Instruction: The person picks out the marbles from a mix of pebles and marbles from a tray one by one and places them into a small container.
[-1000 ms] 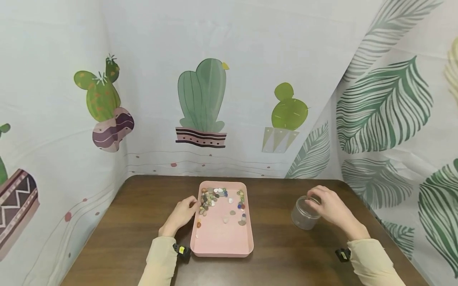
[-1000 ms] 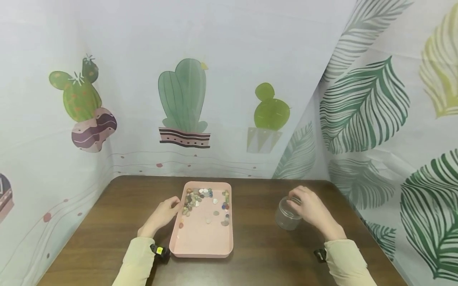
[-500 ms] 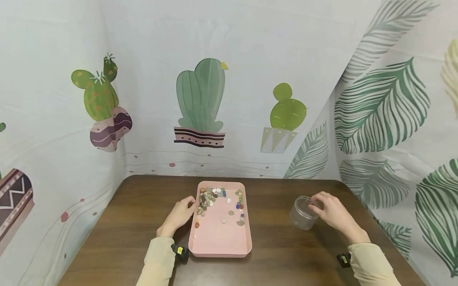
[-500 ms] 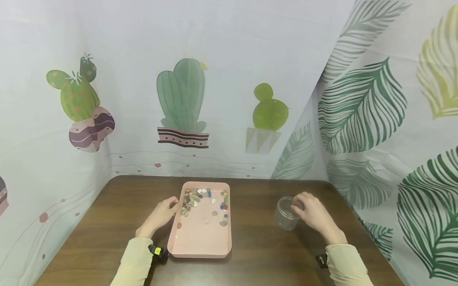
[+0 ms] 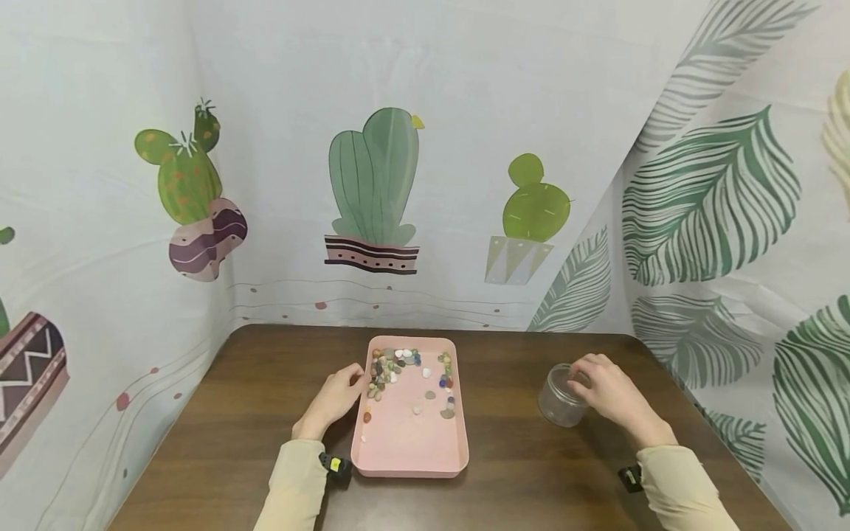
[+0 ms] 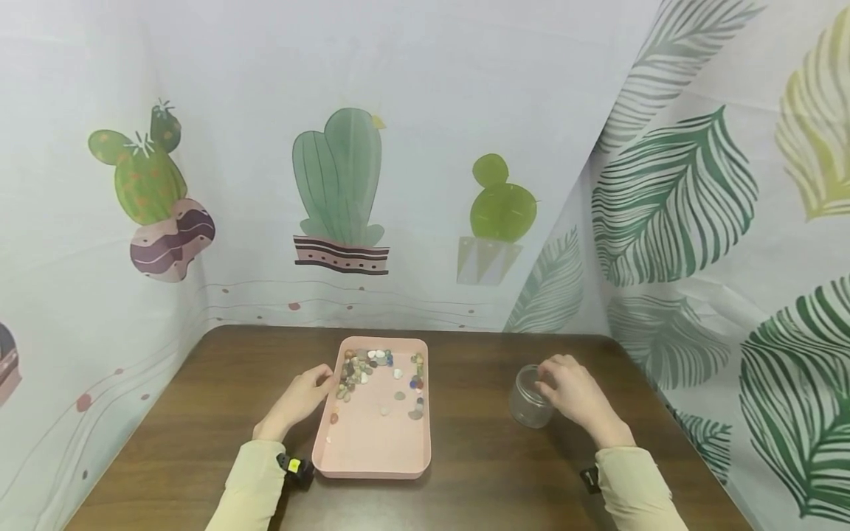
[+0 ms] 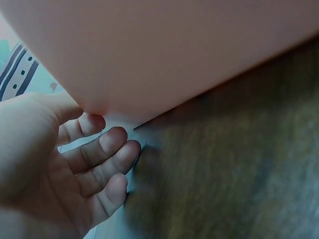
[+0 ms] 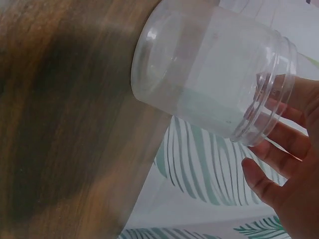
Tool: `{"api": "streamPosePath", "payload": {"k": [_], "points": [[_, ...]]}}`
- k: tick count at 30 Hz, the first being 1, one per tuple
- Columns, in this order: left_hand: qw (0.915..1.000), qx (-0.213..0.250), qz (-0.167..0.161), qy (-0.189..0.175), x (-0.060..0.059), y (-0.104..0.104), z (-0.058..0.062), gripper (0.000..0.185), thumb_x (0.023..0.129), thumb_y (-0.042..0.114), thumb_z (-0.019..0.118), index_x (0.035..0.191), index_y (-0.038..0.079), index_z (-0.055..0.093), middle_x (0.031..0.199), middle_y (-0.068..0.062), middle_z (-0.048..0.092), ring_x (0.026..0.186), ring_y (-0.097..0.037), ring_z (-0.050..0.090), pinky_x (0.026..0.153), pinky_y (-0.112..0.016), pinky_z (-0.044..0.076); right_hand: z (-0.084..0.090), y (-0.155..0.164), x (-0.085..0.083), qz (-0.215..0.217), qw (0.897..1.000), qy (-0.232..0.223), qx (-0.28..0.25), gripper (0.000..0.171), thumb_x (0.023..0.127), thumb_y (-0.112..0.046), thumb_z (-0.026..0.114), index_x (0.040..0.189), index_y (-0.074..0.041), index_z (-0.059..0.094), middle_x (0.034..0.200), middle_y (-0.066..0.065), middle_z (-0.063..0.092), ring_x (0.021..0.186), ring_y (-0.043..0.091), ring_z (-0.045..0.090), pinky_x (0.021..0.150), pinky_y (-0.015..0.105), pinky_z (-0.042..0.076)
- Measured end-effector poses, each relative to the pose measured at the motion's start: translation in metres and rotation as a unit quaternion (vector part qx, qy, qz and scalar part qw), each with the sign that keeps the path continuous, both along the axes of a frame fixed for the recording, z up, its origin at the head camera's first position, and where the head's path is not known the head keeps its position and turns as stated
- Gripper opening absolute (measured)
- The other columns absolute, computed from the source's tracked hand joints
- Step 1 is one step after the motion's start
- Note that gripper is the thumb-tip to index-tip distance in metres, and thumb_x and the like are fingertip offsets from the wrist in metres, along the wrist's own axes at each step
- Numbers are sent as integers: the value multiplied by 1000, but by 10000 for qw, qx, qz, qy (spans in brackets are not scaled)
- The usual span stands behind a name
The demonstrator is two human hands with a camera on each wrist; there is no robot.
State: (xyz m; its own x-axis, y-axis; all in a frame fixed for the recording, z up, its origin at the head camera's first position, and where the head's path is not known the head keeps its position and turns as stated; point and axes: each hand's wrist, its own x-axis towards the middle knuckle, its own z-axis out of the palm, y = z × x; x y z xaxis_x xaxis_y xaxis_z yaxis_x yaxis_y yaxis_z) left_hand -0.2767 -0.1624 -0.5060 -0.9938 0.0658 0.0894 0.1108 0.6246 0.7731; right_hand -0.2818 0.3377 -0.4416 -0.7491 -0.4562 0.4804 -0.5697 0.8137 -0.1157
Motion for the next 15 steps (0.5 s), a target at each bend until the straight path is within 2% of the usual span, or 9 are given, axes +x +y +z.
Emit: {"api": "streamPosePath", "payload": {"k": [5, 15], "points": [[10000, 8, -20, 34, 1, 1, 1, 18, 101, 22, 55, 85, 14, 56, 63, 2, 40, 58, -14, 40, 52, -29, 31, -1, -2, -2, 41, 9997, 36, 239, 21, 71, -7, 83, 83, -9, 65, 91, 5, 63, 86, 29, 58, 71, 48, 48], [9999, 87, 1, -57, 0, 1, 1, 17, 101, 23, 55, 87, 14, 58, 64, 2, 43, 59, -14, 42, 53, -30, 33, -3, -2, -4, -84, 9995, -52, 288, 21, 72, -8, 84, 85, -8, 67, 92, 6, 63, 89, 30, 58, 72, 49, 47]]}}
